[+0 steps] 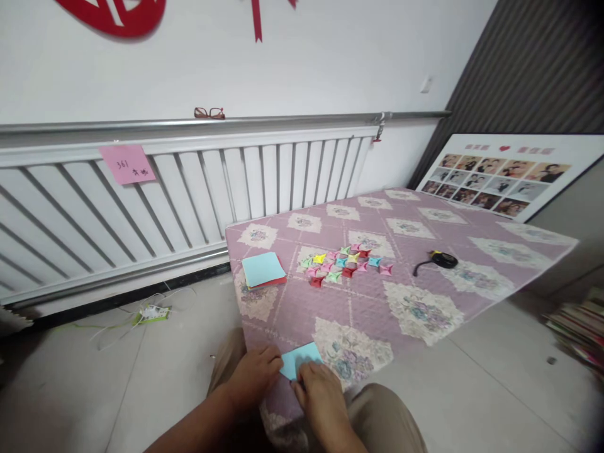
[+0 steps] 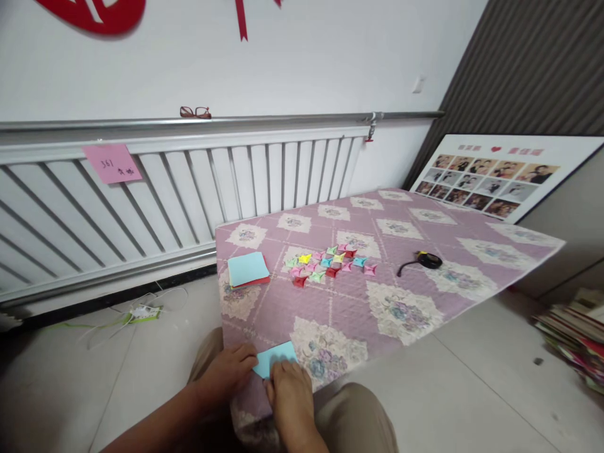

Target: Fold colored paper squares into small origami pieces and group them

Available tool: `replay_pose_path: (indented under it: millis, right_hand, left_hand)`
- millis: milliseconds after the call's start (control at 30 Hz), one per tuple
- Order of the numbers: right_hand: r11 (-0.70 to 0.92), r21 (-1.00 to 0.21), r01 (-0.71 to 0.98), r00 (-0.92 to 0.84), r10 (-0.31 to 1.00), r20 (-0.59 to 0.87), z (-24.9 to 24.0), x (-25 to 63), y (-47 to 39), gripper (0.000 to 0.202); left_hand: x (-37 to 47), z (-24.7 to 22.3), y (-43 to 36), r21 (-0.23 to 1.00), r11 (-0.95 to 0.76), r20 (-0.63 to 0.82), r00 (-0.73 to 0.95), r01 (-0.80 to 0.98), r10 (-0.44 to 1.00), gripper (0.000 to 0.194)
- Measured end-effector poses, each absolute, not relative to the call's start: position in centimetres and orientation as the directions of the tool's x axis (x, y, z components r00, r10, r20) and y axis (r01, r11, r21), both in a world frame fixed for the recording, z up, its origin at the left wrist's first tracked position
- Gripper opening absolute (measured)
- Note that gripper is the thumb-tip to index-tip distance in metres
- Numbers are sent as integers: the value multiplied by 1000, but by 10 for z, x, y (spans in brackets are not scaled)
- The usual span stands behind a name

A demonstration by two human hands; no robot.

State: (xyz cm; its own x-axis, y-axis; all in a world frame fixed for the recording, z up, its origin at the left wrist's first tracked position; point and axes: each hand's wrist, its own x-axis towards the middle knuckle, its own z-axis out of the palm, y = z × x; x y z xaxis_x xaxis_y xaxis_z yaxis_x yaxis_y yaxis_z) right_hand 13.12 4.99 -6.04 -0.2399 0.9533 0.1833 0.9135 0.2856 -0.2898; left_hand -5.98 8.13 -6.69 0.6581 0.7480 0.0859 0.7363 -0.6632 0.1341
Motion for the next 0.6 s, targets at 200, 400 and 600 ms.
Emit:
replay_pose_path:
  millis: [200,400,600]
  right_hand:
    - [307,-310,900,-233,939,251,-67,133,48,14]
    - [317,-279,906,-233,927,296,-71,132,46,15]
    - [295,-297,908,-207,933,293,-73,131,46,14]
  left_hand:
    - [-67,-72,88,33,-744,157,732,668,664,10]
    - [-66,-62,91,1,-755,127,749,655,650,10]
    - [-68,-63,92,-9,-763,120,759,646,640,10]
